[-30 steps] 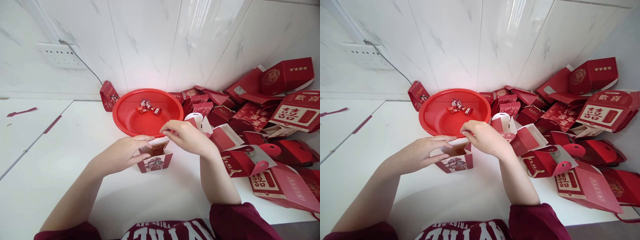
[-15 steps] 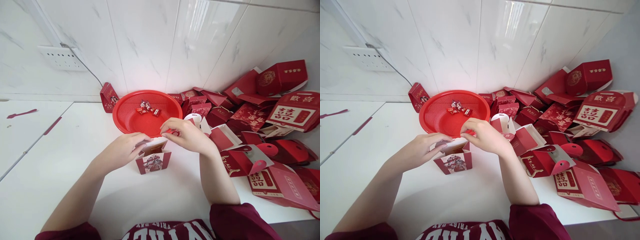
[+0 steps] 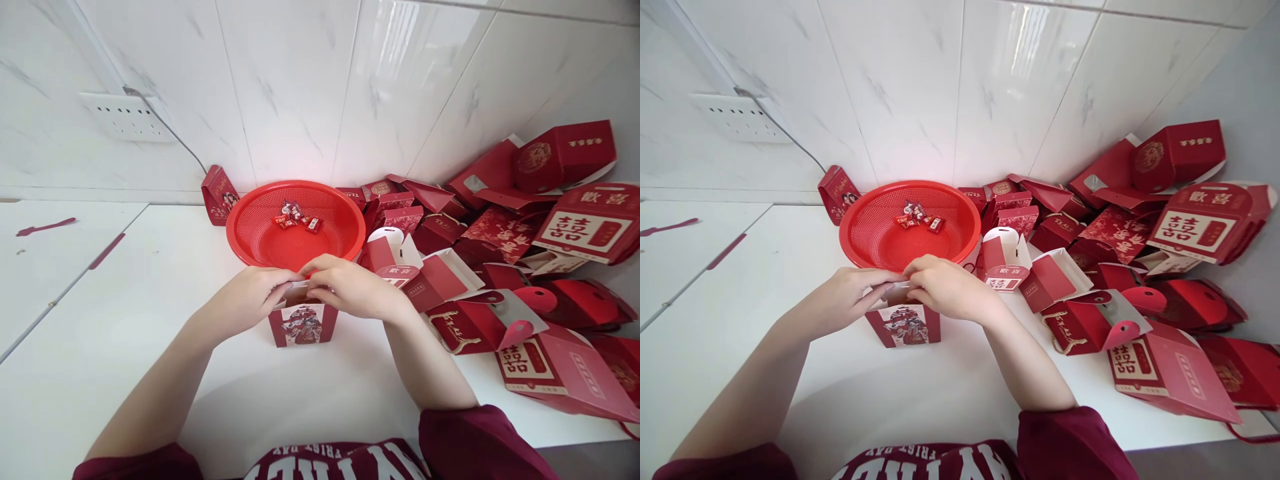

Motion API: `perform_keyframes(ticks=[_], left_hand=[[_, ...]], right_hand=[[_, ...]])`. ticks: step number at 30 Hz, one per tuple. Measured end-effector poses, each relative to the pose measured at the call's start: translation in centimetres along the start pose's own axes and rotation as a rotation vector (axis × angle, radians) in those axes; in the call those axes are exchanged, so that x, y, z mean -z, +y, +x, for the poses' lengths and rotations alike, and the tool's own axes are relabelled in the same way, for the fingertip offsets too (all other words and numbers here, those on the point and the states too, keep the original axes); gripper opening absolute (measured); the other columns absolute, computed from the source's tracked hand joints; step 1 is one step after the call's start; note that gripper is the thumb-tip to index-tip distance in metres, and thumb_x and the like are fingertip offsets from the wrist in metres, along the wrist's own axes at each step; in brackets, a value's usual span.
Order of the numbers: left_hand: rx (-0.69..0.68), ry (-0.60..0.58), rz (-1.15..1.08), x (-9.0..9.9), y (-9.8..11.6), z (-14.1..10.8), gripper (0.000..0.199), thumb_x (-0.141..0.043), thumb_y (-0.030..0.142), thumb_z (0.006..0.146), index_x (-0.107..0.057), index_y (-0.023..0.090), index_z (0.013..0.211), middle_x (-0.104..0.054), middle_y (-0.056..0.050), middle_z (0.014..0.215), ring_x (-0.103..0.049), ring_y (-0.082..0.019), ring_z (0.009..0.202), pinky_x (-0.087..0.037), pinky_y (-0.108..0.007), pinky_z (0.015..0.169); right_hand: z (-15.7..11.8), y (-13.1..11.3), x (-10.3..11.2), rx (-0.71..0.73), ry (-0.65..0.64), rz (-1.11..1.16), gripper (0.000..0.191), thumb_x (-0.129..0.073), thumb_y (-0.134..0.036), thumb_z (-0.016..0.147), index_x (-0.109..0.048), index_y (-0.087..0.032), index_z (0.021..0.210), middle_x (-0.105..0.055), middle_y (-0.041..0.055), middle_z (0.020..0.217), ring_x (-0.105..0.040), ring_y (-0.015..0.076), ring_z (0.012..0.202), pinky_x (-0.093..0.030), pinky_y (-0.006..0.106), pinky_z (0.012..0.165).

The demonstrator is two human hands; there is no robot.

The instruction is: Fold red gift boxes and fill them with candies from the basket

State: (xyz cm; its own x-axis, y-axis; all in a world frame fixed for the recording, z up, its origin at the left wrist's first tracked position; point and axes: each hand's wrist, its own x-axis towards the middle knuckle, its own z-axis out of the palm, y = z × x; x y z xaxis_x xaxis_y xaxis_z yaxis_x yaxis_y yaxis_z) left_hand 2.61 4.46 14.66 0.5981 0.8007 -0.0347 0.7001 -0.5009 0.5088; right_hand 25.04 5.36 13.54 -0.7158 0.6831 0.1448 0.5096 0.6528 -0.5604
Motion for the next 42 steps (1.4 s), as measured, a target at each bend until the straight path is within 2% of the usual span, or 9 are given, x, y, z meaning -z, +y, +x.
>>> perform_keyframes(ticks=[5, 11, 17, 23, 26, 29, 33, 37, 42], left_hand=[[-0.033, -0.032, -0.065, 0.3, 0.5, -0.2, 0.031, -0.037, 0.021, 0.097, -0.067, 0.022, 0.090, -0.068, 0.002, 0.077, -0.059, -0.012, 0.063, -0.041, -0.024, 0.059], [-0.035, -0.009, -0.026, 0.4, 0.5, -0.3, 0.036, -0.034, 0.026, 0.098, -0.069, 0.022, 0.090, -0.068, 0.000, 0.076, -0.060, -0.015, 0.064, -0.043, -0.026, 0.061], [-0.016, -0.034, 0.012, 0.3, 0.1, -0.3, 0.033, -0.035, 0.024, 0.098, -0.063, 0.020, 0.080, -0.064, 0.000, 0.071, -0.056, -0.014, 0.061, -0.041, -0.025, 0.058], [-0.039, -0.009, 0.016, 0.4, 0.3, -0.5, 0.040, -0.032, 0.030, 0.099, -0.070, 0.024, 0.109, -0.071, -0.002, 0.081, -0.064, -0.018, 0.072, -0.047, -0.027, 0.067], [-0.048, -0.009, 0.022, 0.5, 0.4, -0.6, 0.042, -0.030, 0.032, 0.100, -0.071, 0.025, 0.106, -0.070, -0.002, 0.078, -0.065, -0.019, 0.071, -0.047, -0.028, 0.067], [-0.040, -0.020, 0.028, 0.6, 0.4, -0.6, 0.044, -0.029, 0.032, 0.100, -0.072, 0.025, 0.097, -0.067, -0.001, 0.072, -0.061, -0.018, 0.063, -0.045, -0.028, 0.062], [-0.036, -0.018, 0.019, 0.6, 0.5, -0.6, 0.042, -0.030, 0.030, 0.099, -0.071, 0.025, 0.098, -0.068, -0.001, 0.074, -0.060, -0.017, 0.063, -0.044, -0.027, 0.061], [-0.046, -0.024, 0.021, 0.8, 0.9, -0.7, 0.038, -0.034, 0.027, 0.097, -0.071, 0.025, 0.106, -0.072, -0.002, 0.081, -0.063, -0.018, 0.069, -0.045, -0.028, 0.065], [-0.024, -0.048, 0.014, 1.1, 1.2, -1.0, 0.043, -0.034, 0.023, 0.095, -0.070, 0.029, 0.117, -0.074, -0.001, 0.085, -0.064, -0.019, 0.072, -0.046, -0.029, 0.067]], right_hand=[[-0.3, -0.7, 0.3, 0.057, 0.136, 0.042, 0.020, -0.053, -0.023, 0.099, -0.070, -0.017, 0.090, -0.063, 0.0097, 0.123, -0.061, 0.0203, 0.110, -0.052, 0.035, 0.089], [0.0, -0.9, -0.9, -0.038, 0.131, -0.161, 0.020, -0.057, -0.018, 0.094, -0.075, -0.016, 0.084, -0.068, 0.0104, 0.120, -0.062, 0.0260, 0.109, -0.050, 0.043, 0.092], [0.2, -1.0, -0.7, 0.018, 0.102, 0.025, 0.023, -0.052, -0.015, 0.097, -0.075, -0.020, 0.096, -0.069, 0.0056, 0.120, -0.064, 0.0194, 0.107, -0.052, 0.033, 0.088], [-0.2, -0.1, 1.8, -0.045, 0.411, 0.130, 0.025, -0.044, -0.017, 0.099, -0.067, -0.022, 0.107, -0.069, 0.0043, 0.116, -0.063, 0.0184, 0.112, -0.049, 0.034, 0.096], [1.4, 1.3, 3.5, -0.140, 0.474, 0.042, 0.027, -0.042, -0.017, 0.098, -0.067, -0.021, 0.108, -0.070, 0.0047, 0.116, -0.063, 0.0200, 0.112, -0.047, 0.036, 0.098], [5.0, 3.7, 5.1, -0.278, 0.401, -0.103, 0.031, -0.040, -0.017, 0.098, -0.064, -0.017, 0.118, -0.066, 0.0086, 0.126, -0.059, 0.0228, 0.119, -0.044, 0.039, 0.103], [11.4, 7.4, 6.0, -0.497, 0.149, -0.216, 0.039, -0.041, -0.016, 0.099, -0.050, -0.010, 0.137, -0.057, 0.0155, 0.139, -0.053, 0.0242, 0.127, -0.042, 0.036, 0.106], [15.8, 10.3, 4.5, -0.555, -0.075, -0.253, 0.032, -0.058, -0.030, 0.097, -0.059, -0.014, 0.125, -0.061, 0.0124, 0.127, -0.062, 0.0239, 0.112, -0.051, 0.043, 0.096], [17.0, 12.9, 1.8, -0.547, -0.256, -0.296, 0.035, -0.061, -0.035, 0.096, -0.058, -0.016, 0.126, -0.060, 0.0100, 0.125, -0.063, 0.0225, 0.106, -0.055, 0.043, 0.088]])
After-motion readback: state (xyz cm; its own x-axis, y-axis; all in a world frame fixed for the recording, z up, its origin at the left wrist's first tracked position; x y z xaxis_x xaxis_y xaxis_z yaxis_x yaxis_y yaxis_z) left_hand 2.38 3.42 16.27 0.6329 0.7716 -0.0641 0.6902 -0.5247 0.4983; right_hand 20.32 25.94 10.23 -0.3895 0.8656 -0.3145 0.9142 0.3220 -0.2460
